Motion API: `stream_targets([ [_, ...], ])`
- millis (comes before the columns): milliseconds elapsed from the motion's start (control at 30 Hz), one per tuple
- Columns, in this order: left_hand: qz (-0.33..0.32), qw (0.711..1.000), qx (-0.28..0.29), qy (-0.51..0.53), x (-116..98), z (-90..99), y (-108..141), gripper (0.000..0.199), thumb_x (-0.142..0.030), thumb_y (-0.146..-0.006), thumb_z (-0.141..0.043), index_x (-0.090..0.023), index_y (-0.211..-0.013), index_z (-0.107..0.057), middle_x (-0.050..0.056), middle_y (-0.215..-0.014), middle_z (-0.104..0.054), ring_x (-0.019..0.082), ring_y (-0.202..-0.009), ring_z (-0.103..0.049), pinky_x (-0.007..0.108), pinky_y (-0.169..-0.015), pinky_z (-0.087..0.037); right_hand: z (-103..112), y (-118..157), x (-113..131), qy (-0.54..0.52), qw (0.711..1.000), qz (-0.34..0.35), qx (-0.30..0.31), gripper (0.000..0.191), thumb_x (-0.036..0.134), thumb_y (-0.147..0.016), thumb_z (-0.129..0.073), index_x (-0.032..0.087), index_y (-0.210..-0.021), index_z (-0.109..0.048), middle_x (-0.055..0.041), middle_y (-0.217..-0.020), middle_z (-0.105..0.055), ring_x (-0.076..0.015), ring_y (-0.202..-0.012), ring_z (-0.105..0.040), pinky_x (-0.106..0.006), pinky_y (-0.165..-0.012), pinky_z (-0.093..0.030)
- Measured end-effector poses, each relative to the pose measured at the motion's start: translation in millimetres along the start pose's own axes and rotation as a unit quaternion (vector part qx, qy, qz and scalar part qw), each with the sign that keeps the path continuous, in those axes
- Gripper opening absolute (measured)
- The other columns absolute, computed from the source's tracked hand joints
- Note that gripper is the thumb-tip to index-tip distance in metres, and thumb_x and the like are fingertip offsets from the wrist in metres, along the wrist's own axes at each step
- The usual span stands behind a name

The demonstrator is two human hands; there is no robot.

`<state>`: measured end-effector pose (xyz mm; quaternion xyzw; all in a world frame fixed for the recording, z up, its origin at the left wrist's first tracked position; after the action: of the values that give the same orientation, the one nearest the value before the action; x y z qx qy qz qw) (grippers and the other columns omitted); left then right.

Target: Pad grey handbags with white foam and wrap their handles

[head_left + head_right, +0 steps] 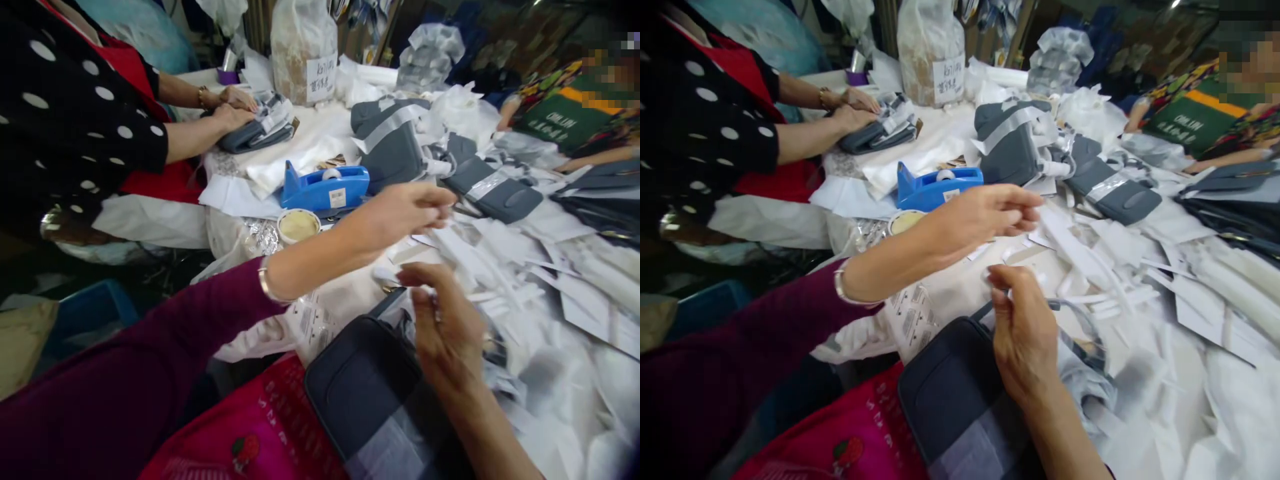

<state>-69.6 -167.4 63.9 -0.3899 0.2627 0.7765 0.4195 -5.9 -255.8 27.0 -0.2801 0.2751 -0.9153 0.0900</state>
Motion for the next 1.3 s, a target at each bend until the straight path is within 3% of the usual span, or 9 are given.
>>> stream_targets([
  [100, -0.004, 0.964, -0.234, 0.13, 51.3, 19.6, 57.3, 0.029, -0.009, -0.085, -0.045, -0.006, -0.112, -0.057, 0.012, -0.117, -0.063, 0.012, -0.104, -0.059, 0.027, -0.088, -0.048, -45.9, 6.5, -3.1, 0.068, 0.959, 0.054, 0.269, 0.029, 0.033, -0.098, -0.036, 0.02, -0.091, -0.06, -0.0041, -0.084, -0.062, -0.0179, -0.083, -0.059, -0.032, -0.078, -0.041],
  [233, 0.097, 0.949, -0.176, 0.242, 109.2, -47.5, 119.6, 0.029, -0.014, -0.078, -0.059, -0.01, -0.107, -0.057, 0.009, -0.096, -0.065, 0.015, -0.082, -0.062, 0.034, -0.078, -0.053, -61.6, 10.3, -4.8, 0.161, 0.92, 0.112, 0.34, 0.043, 0.038, -0.099, -0.033, 0.02, -0.069, -0.058, -0.0028, -0.072, -0.06, -0.0166, -0.075, -0.057, -0.032, -0.078, -0.037],
  [333, 0.13, 0.929, -0.125, 0.324, 118.1, -91.0, 139.9, 0.035, -0.012, -0.075, -0.059, -0.014, -0.11, -0.055, 0.007, -0.102, -0.065, 0.017, -0.087, -0.063, 0.035, -0.082, -0.052, -63.2, 12.3, -0.2, 0.173, 0.912, 0.128, 0.35, 0.042, 0.038, -0.1, -0.032, 0.021, -0.072, -0.059, -0.0028, -0.074, -0.059, -0.0164, -0.077, -0.056, -0.033, -0.079, -0.035],
  [467, 0.121, 0.902, -0.111, 0.399, 117.3, -108.9, 139.7, 0.044, -0.012, -0.074, -0.06, -0.017, -0.117, -0.052, 0.007, -0.108, -0.064, 0.019, -0.097, -0.063, 0.035, -0.087, -0.051, -69.3, 14.0, -0.5, 0.175, 0.896, 0.115, 0.392, 0.039, 0.034, -0.1, -0.03, 0.022, -0.075, -0.057, -0.0025, -0.077, -0.057, -0.0177, -0.077, -0.054, -0.036, -0.083, -0.034],
  [667, 0.122, 0.925, -0.09, 0.348, 116.6, -105.5, 124.0, 0.053, -0.02, -0.068, -0.065, -0.02, -0.119, -0.05, 0.005, -0.1, -0.064, 0.021, -0.087, -0.062, 0.033, -0.076, -0.052, -74.1, 10.5, -3.3, 0.184, 0.891, 0.095, 0.403, 0.041, 0.035, -0.099, -0.028, 0.022, -0.072, -0.055, -0.0037, -0.078, -0.056, -0.0218, -0.08, -0.052, -0.041, -0.085, -0.034],
  [833, 0.061, 0.931, -0.103, 0.346, 111.8, -109.7, 103.6, 0.069, -0.018, -0.06, -0.067, -0.022, -0.125, -0.045, 0.007, -0.121, -0.058, 0.026, -0.111, -0.054, 0.042, -0.101, -0.043, -72.2, 11.8, -4.3, 0.157, 0.908, 0.089, 0.378, 0.042, 0.033, -0.1, -0.027, 0.021, -0.073, -0.056, -0.0013, -0.073, -0.059, -0.0185, -0.075, -0.056, -0.042, -0.092, -0.032],
  [933, 0.002, 0.938, -0.086, 0.337, 124.9, -124.1, 83.5, 0.081, -0.032, -0.058, -0.073, -0.029, -0.133, -0.041, 0.005, -0.134, -0.049, 0.032, -0.126, -0.044, 0.044, -0.11, -0.034, -73.2, 12.0, -3.8, 0.158, 0.917, 0.083, 0.358, 0.042, 0.034, -0.1, -0.031, 0.021, -0.07, -0.057, 0.0007, -0.067, -0.062, -0.0164, -0.068, -0.058, -0.041, -0.094, -0.031],
  [1100, 0.009, 0.946, -0.04, 0.32, 156.4, -138.5, 62.4, 0.07, -0.049, -0.061, -0.072, -0.049, -0.125, -0.045, -0.001, -0.124, -0.056, 0.032, -0.128, -0.044, 0.043, -0.105, -0.041, -73.1, 9.6, 0.2, 0.206, 0.915, 0.043, 0.345, 0.039, 0.028, -0.096, -0.041, 0.022, -0.064, -0.064, 0.0, -0.065, -0.068, -0.0162, -0.07, -0.061, -0.038, -0.095, -0.033],
  [1300, -0.003, 0.942, 0.025, 0.333, 154.3, -127.9, 70.6, 0.054, -0.053, -0.08, -0.054, -0.03, -0.128, -0.044, 0.005, -0.113, -0.06, 0.03, -0.123, -0.046, 0.05, -0.11, -0.029, -63.2, 8.2, 5.5, 0.242, 0.924, 0.055, 0.29, 0.036, 0.036, -0.095, -0.044, 0.026, -0.075, -0.072, -0.0041, -0.065, -0.07, -0.0184, -0.071, -0.062, -0.042, -0.092, -0.035],
])
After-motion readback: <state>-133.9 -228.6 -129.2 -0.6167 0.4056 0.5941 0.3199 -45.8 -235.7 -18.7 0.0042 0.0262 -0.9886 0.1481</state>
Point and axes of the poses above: each hand's wrist, its own y-axis away from the middle knuckle, its own z-axis out of the back of the hand, x = y × z, the point moved 6 cm from there along -y, towards the middle knuckle
